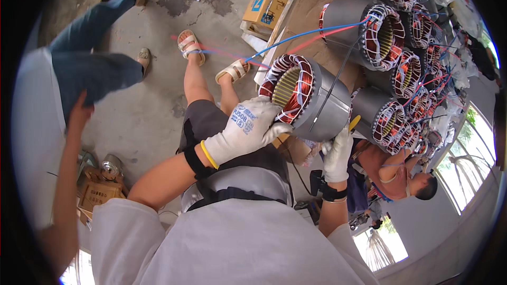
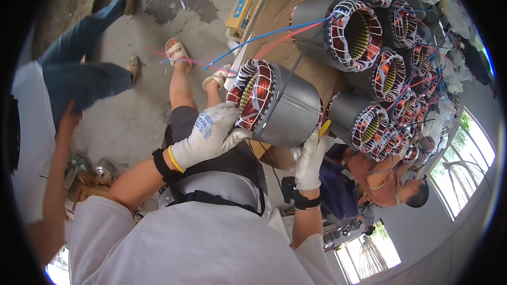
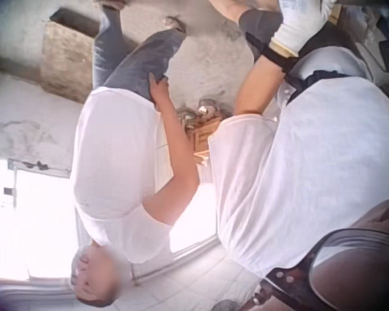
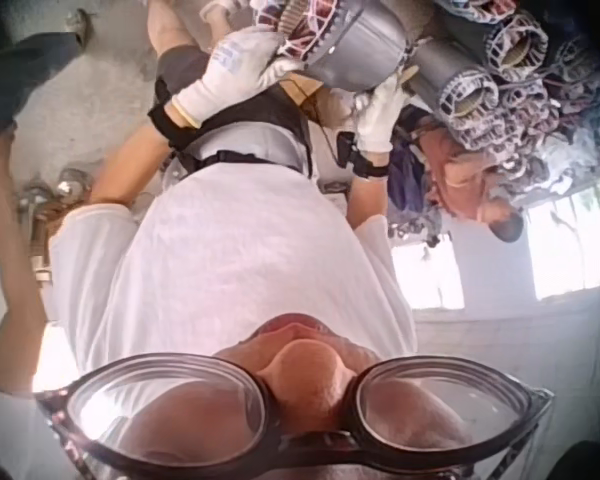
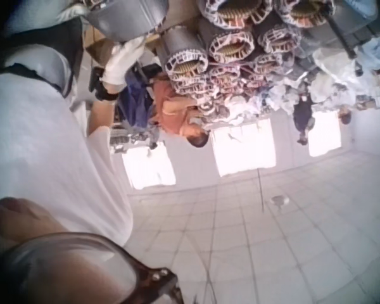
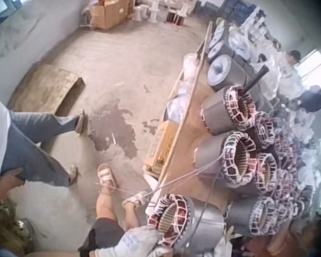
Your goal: Assembling and wiring electric motor stators in a fabrication workshop.
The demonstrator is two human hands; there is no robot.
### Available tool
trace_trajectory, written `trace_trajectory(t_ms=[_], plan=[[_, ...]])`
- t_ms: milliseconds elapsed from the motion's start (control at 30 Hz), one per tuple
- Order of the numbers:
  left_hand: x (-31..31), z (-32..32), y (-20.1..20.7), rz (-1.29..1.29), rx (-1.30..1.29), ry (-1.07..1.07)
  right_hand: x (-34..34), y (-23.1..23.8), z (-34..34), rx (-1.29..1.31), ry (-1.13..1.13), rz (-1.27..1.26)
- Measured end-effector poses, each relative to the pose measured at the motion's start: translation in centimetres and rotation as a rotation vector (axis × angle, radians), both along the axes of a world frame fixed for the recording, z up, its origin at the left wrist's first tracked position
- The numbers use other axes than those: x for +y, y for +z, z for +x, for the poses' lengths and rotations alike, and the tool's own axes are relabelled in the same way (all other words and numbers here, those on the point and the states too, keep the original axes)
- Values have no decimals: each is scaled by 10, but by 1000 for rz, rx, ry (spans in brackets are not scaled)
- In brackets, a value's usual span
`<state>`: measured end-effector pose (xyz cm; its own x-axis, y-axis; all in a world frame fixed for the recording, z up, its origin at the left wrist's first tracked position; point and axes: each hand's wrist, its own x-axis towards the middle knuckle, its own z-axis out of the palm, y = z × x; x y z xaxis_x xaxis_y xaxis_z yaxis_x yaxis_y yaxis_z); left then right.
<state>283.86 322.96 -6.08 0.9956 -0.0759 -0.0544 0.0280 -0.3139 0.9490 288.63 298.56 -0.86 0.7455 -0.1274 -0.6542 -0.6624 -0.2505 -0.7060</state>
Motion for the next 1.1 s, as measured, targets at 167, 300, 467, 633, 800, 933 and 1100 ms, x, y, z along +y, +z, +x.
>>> trace_trajectory(t_ms=[167, 300, 467, 633, 800, 933, 1100], plan=[[22, 34, -19, -439, -79, 67, 8, 3, 8, -5, 21, -49], [52, 94, -26, -90, -48, -85, 19, 19, 26, 65, 61, -62], [83, 99, -43, -399, 268, 176, 10, 14, 36, 93, 79, -44], [63, 22, -39, -428, 388, -229, -3, 5, 19, 17, 50, 20], [13, 19, -31, 4, -156, -99, -6, -5, -13, 24, -33, 93], [6, 12, -22, 68, -133, 12, 3, 0, -6, -80, 56, -23], [8, -2, -10, -64, 2, -82, 10, 12, -6, -48, 78, -80]])
